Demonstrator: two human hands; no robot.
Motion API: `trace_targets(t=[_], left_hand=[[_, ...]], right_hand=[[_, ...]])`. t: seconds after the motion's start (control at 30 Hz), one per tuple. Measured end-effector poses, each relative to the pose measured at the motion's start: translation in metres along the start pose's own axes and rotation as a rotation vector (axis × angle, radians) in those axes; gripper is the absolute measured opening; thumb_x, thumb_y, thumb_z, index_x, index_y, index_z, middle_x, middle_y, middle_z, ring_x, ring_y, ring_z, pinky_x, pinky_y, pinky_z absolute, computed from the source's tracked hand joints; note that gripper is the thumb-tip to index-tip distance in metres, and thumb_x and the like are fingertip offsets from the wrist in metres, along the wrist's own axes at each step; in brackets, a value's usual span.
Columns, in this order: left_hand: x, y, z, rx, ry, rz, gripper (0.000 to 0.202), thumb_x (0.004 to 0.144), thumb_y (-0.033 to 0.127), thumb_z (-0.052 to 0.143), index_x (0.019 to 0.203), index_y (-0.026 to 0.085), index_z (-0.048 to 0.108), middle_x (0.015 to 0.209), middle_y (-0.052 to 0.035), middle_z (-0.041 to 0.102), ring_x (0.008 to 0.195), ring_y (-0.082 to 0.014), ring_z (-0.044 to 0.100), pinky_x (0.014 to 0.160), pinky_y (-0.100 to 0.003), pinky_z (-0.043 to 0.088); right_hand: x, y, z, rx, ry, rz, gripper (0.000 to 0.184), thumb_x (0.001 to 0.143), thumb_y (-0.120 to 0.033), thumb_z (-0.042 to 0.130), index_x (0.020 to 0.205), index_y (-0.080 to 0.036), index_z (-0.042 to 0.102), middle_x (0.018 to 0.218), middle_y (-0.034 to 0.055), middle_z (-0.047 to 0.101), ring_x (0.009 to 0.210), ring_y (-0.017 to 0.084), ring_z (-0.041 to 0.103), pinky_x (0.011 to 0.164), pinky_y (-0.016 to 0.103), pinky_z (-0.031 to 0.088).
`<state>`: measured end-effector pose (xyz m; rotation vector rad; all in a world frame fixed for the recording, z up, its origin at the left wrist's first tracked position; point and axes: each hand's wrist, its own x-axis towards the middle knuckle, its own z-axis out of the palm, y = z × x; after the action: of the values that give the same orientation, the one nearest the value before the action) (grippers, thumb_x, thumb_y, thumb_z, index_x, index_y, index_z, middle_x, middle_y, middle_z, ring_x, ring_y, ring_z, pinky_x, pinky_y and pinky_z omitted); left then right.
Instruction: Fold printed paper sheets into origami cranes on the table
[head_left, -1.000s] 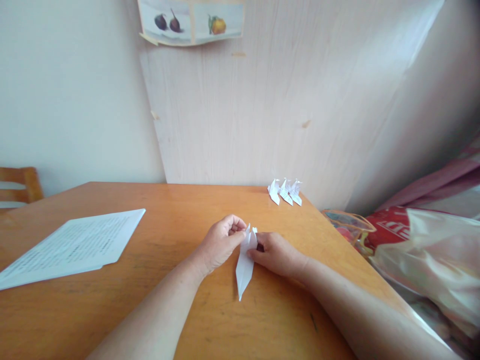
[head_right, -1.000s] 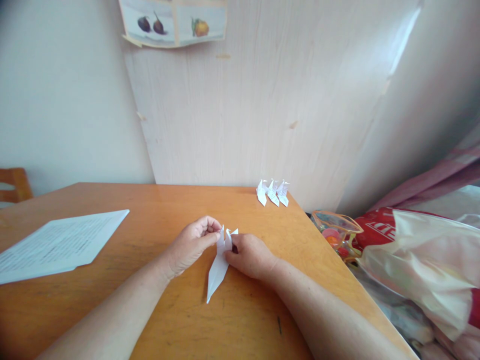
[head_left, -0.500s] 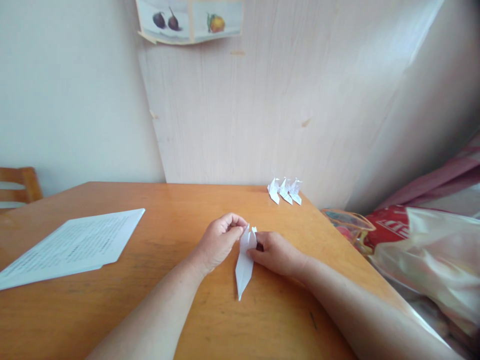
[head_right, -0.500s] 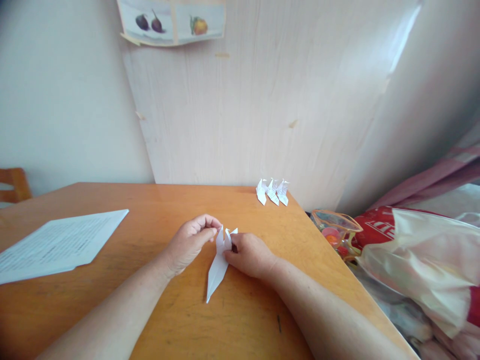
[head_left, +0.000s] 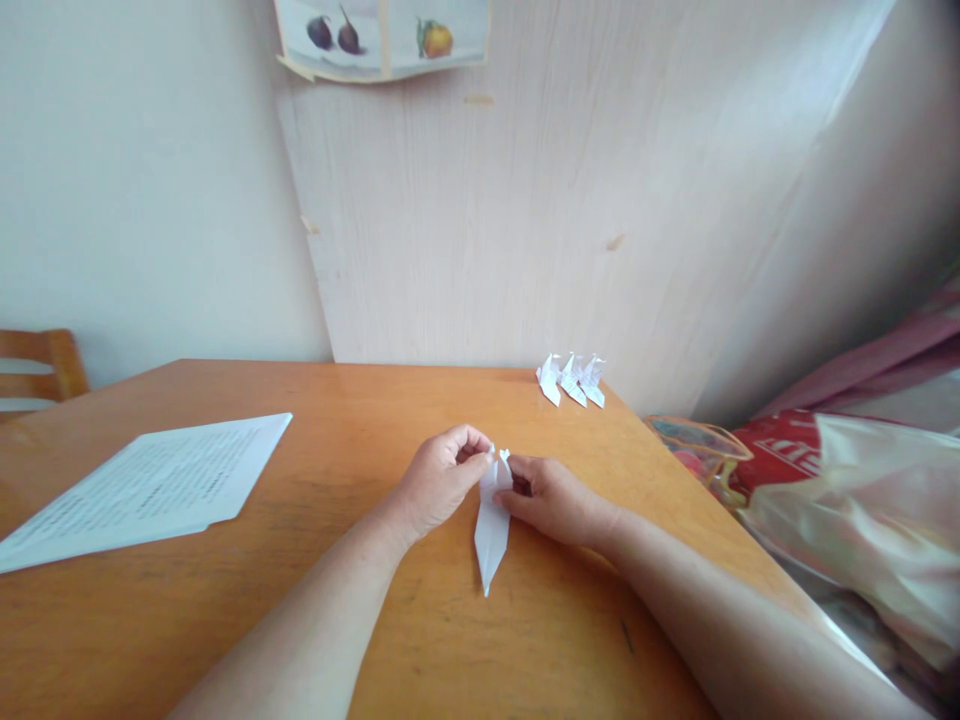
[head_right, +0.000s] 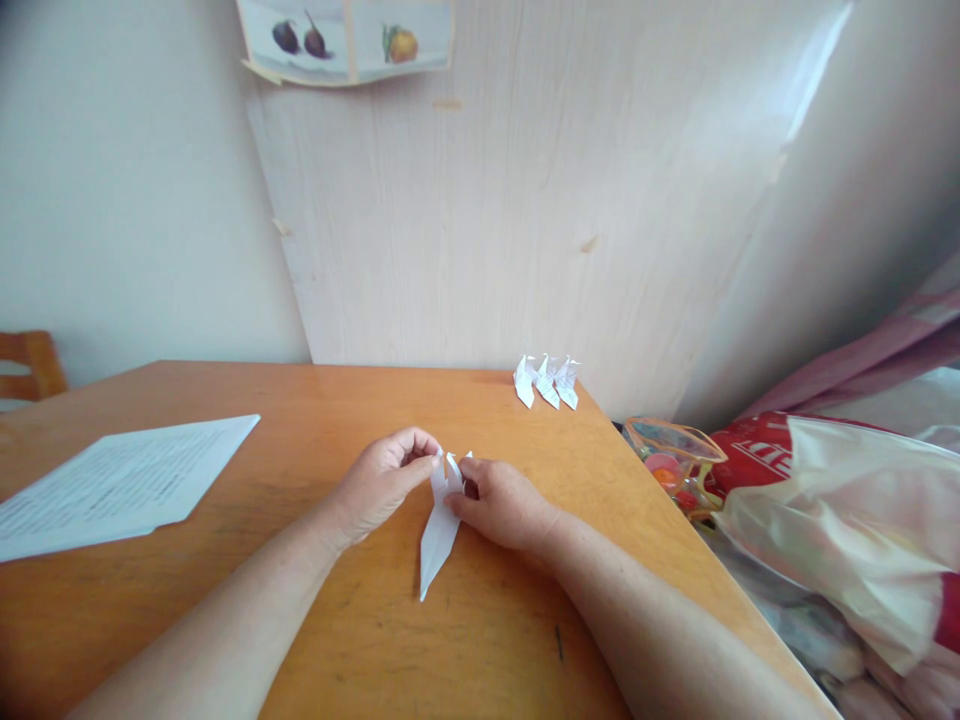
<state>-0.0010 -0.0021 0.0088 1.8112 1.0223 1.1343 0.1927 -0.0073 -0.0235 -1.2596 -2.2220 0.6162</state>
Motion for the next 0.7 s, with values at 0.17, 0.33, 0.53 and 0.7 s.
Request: trace_targets(t=[0.17,0.33,0.53,0.7], left_hand=[[0.000,0.001,0.002,0.002,-0.036,0.007,0.010,0.081,0.027,0.062,0.083,0.018,0.065,0.080,-0.0002,0.066,0.075,-0.0153,0.060,0.070,-0.027,0.046],[0.001,-0.002,-0.001,-0.013,-0.037,-0.002,0.009,0.080,0.027,0.063,0.080,0.018,0.066,0.079,0.0001,0.066,0.076,-0.0157,0.059,0.072,-0.027,0.045],[0.002,-0.007,-0.007,-0.124,-0.078,-0.061,0.005,0.081,0.023,0.062,0.082,0.018,0.064,0.080,0.0014,0.064,0.079,-0.0146,0.058,0.077,-0.027,0.044],[0.001,-0.003,-0.009,-0.168,-0.142,-0.074,0.003,0.082,0.020,0.061,0.083,0.018,0.064,0.077,0.0027,0.061,0.072,-0.0121,0.054,0.071,-0.025,0.042]], right_hand=[[0.001,0.002,0.002,0.042,-0.007,-0.029,0.006,0.085,-0.021,0.056,0.080,-0.020,0.059,0.075,-0.0034,0.060,0.067,0.012,0.053,0.061,0.023,0.036],[0.001,0.000,0.001,0.082,-0.019,0.002,0.006,0.086,-0.022,0.056,0.082,-0.019,0.061,0.075,-0.0034,0.062,0.067,0.012,0.052,0.062,0.023,0.037],[0.001,0.002,-0.001,0.068,-0.021,0.020,0.008,0.085,-0.023,0.056,0.079,-0.019,0.059,0.074,-0.0037,0.060,0.066,0.012,0.051,0.062,0.023,0.037],[0.002,0.003,0.000,0.093,-0.020,-0.003,0.009,0.087,-0.022,0.054,0.081,-0.019,0.060,0.074,-0.0040,0.059,0.067,0.011,0.050,0.063,0.023,0.037]])
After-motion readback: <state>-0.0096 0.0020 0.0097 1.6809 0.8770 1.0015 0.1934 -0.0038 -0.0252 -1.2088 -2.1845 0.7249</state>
